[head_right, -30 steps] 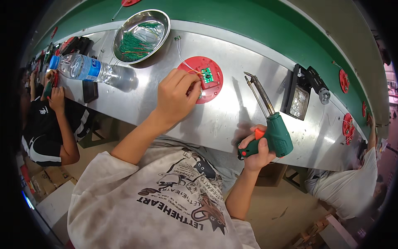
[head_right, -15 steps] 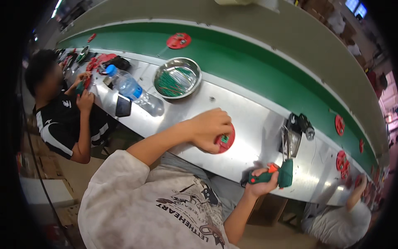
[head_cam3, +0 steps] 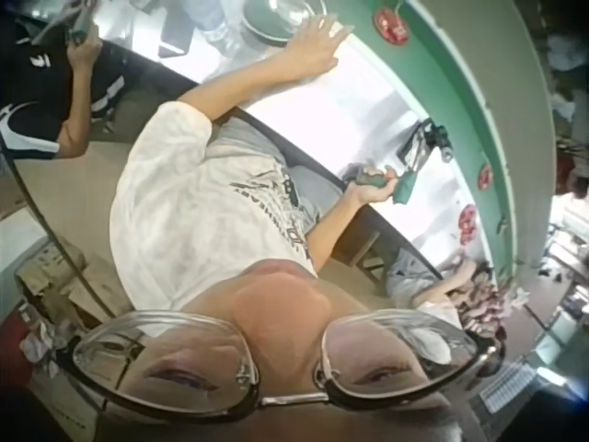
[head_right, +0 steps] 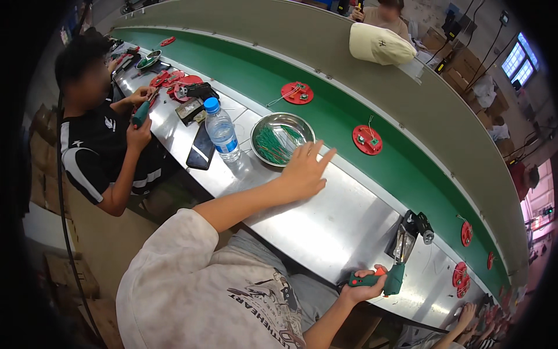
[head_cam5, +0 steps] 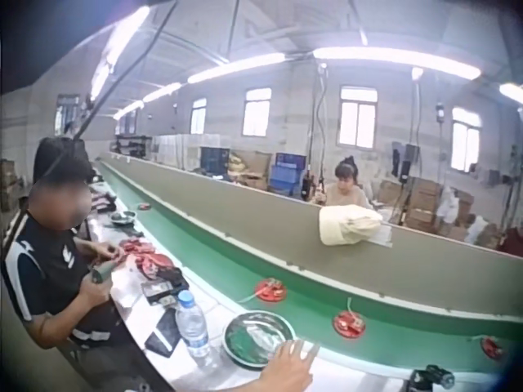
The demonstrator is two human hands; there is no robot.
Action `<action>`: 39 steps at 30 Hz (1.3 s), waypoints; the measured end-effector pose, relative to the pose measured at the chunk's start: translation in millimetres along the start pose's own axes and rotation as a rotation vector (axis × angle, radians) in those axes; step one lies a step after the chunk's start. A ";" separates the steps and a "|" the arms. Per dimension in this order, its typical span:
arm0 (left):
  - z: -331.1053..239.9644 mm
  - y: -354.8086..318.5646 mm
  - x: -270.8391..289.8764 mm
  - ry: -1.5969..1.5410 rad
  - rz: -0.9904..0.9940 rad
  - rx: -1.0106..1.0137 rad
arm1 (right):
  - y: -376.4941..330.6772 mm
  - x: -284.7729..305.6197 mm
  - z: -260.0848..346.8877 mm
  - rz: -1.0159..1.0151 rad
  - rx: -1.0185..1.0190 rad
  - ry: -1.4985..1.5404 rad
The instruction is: Soldering electronic components onto circuit boards on a factory assembly line.
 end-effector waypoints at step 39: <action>7.6 138.6 -65.2 -0.346 0.700 -0.096 | 0.8 8.7 -5.1 -0.089 0.045 0.004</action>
Point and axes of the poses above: each hand's wrist, its own y-axis towards the middle knuckle, its own x-axis out of the back of the hand, z = x × y, the point moved 8 cm from there along y, towards the middle knuckle, and after that the axes turned 12 degrees about x, right-handed, at the moved point
